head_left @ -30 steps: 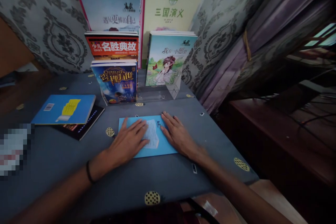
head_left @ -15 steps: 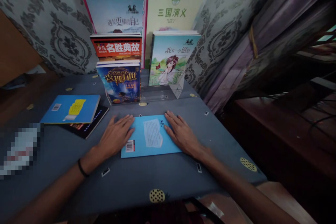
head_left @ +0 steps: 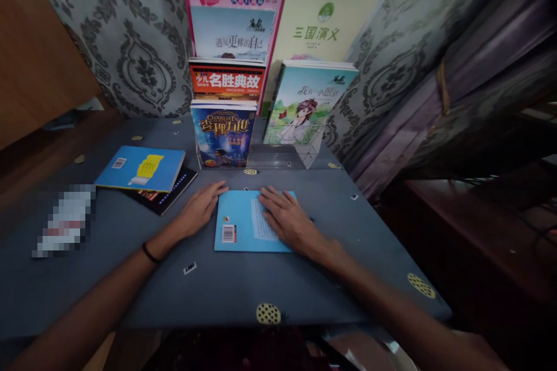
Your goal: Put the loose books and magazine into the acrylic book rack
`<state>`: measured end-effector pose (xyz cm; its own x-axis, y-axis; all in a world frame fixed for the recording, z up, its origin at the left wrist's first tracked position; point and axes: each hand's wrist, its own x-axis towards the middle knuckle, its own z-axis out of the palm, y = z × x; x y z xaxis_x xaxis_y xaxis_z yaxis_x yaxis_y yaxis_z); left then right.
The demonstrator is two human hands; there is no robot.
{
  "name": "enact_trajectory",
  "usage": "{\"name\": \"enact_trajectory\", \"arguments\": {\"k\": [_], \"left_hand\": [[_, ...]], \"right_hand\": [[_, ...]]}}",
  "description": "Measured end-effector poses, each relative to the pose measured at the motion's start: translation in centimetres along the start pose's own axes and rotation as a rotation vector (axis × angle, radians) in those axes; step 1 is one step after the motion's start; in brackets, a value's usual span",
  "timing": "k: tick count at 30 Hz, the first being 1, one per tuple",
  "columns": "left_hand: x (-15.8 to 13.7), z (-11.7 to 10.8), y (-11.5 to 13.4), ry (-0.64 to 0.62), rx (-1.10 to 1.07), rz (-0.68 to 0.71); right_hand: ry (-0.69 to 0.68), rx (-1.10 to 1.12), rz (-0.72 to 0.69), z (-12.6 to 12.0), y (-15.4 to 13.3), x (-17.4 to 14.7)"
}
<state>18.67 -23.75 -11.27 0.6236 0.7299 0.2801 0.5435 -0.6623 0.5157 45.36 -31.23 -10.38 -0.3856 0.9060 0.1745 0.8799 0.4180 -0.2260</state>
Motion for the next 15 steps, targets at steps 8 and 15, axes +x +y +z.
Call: {"name": "enact_trajectory", "arguments": {"k": [8, 15], "left_hand": [[0.3, -0.3, -0.4, -0.053, -0.061, 0.006], [0.3, -0.6, -0.4, -0.067, -0.091, -0.008]], "right_hand": [[-0.081, 0.185, -0.289, 1.1, -4.9, 5.0], [-0.114, 0.339, -0.369, 0.7, -6.5, 1.5]]}}
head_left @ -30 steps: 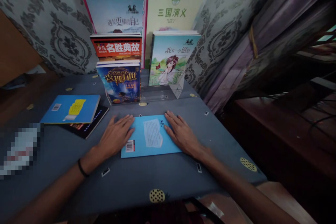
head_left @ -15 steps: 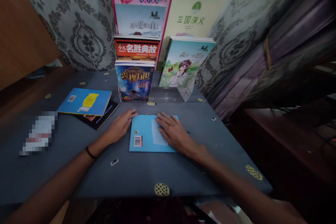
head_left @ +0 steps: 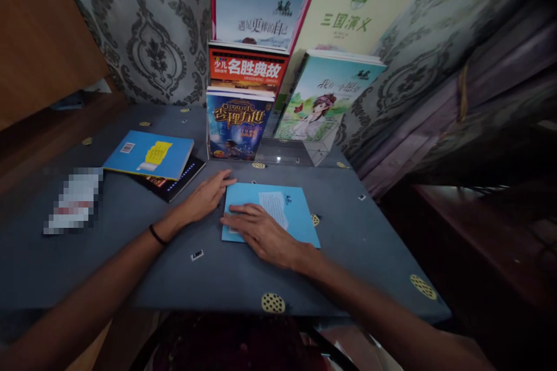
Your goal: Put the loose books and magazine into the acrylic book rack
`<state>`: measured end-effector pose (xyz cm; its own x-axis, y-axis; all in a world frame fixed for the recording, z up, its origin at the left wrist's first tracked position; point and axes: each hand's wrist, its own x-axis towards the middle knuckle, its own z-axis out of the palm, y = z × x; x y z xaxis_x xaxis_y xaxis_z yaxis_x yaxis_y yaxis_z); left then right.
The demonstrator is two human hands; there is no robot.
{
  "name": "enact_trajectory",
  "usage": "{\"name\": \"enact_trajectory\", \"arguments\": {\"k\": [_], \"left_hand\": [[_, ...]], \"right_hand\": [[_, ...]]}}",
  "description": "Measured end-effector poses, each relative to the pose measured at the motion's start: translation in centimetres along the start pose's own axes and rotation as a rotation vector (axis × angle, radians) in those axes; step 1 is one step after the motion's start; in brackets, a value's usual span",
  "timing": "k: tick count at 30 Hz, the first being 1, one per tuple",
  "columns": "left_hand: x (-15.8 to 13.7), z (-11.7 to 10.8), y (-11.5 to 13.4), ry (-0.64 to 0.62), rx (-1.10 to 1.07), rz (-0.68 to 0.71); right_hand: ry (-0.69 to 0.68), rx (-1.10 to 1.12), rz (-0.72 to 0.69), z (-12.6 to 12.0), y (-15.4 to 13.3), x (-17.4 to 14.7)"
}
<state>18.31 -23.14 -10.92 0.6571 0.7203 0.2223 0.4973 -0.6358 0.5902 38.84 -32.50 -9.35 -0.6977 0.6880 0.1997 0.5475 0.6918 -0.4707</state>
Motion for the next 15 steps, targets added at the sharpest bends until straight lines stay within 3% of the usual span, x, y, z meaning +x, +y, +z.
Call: {"name": "enact_trajectory", "arguments": {"k": [8, 15], "left_hand": [[-0.3, 0.0, 0.2, -0.006, 0.053, 0.008], [-0.6, 0.3, 0.1, -0.009, 0.168, 0.022]], "right_hand": [[0.020, 0.088, 0.068, 0.2, -2.0, -1.9], [0.059, 0.021, 0.178, -0.9, -0.8, -1.9]]}}
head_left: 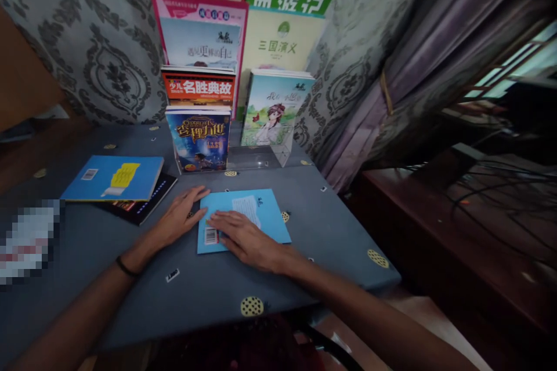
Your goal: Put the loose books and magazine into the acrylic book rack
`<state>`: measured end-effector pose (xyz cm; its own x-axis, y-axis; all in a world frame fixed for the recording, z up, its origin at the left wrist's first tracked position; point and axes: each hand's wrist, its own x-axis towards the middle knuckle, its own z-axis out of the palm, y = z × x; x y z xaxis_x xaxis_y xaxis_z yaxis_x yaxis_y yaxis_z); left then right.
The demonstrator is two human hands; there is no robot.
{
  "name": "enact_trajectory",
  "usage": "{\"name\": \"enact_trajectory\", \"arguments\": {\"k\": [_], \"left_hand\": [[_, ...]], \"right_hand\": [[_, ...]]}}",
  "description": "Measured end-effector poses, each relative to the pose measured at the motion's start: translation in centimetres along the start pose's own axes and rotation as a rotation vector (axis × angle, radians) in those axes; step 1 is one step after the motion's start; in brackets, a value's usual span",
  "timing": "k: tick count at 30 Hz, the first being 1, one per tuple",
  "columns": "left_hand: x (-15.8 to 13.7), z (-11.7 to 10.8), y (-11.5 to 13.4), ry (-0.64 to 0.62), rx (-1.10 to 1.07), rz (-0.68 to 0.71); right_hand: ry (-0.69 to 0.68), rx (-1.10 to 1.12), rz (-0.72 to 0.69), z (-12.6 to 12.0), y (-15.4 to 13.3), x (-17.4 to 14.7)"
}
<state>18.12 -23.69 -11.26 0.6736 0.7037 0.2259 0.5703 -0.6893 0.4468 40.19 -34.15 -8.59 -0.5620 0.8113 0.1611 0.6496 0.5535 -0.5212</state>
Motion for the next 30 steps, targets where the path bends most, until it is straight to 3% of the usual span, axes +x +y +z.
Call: {"name": "enact_trajectory", "arguments": {"k": [6, 11, 17, 21, 26, 30], "left_hand": [[0.1, 0.1, -0.1, -0.005, 0.022, -0.008], [0.0, -0.1, 0.0, 0.019, 0.068, 0.035], [0.6, -0.5, 0.6, 0.007, 0.237, 0.121], [2.6, 0.1, 3.3, -0.102, 0.272, 0.244], [5.9, 2.8, 7.9, -0.241, 0.194, 0.390], [6.6, 4.7, 10.3, -0.284, 0.119, 0.450]], "right_hand": [[0.090, -0.146, 0.170, -0.4, 3.2, -0.5], [0.210, -0.218, 0.302, -1.7, 6.4, -3.1], [0.249, -0.064, 0.312, -4.0, 10.2, -5.8], [0.291, -0.001, 0.292, -4.4, 10.7, -6.1], [0.322, 0.019, 0.254, -4.3, 10.5, -6.0], [0.352, 0.043, 0.213, -4.0, 10.9, -6.1]]}}
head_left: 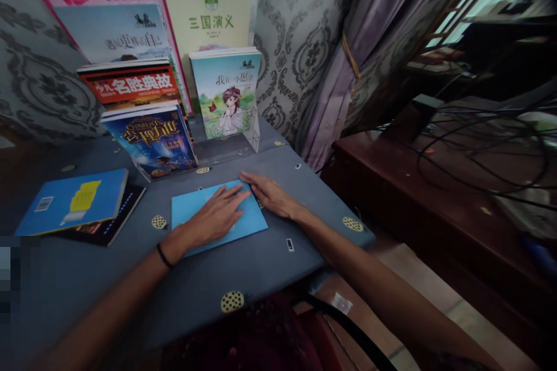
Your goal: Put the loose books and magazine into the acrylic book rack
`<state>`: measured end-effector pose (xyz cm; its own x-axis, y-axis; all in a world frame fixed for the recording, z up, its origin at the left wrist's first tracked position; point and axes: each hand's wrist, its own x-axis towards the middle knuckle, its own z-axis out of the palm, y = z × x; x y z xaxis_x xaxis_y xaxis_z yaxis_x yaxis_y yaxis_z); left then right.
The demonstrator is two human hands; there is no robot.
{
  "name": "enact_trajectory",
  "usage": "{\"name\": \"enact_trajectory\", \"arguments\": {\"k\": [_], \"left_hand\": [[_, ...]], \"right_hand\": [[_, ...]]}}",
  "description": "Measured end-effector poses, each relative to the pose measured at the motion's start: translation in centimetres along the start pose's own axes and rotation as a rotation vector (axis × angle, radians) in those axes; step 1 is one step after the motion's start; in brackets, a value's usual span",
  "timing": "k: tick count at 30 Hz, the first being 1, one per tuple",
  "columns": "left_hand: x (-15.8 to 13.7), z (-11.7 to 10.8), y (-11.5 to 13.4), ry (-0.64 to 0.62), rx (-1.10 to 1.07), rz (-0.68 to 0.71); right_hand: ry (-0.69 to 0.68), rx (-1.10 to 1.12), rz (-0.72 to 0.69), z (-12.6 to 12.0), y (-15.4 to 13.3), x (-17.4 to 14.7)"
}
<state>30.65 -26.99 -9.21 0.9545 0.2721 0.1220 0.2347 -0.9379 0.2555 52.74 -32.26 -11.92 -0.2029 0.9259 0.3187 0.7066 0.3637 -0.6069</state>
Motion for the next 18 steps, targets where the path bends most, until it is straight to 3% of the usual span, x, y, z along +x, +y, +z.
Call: {"name": "enact_trajectory", "arguments": {"k": [4, 9, 18], "left_hand": [[-0.7, 0.7, 2.1, -0.019, -0.049, 0.109], [-2.3, 0.2, 3.7, -0.079, -0.049, 0.114], [-6.5, -0.8, 2.6, -0.053, -0.147, 0.012]], "right_hand": [[0.013, 0.022, -0.026, 0.4, 0.7, 0.0], [0.033, -0.001, -0.013, 0.6, 0.9, 0.0], [0.004, -0.139, 0.061, 0.7, -0.3, -0.2]]}}
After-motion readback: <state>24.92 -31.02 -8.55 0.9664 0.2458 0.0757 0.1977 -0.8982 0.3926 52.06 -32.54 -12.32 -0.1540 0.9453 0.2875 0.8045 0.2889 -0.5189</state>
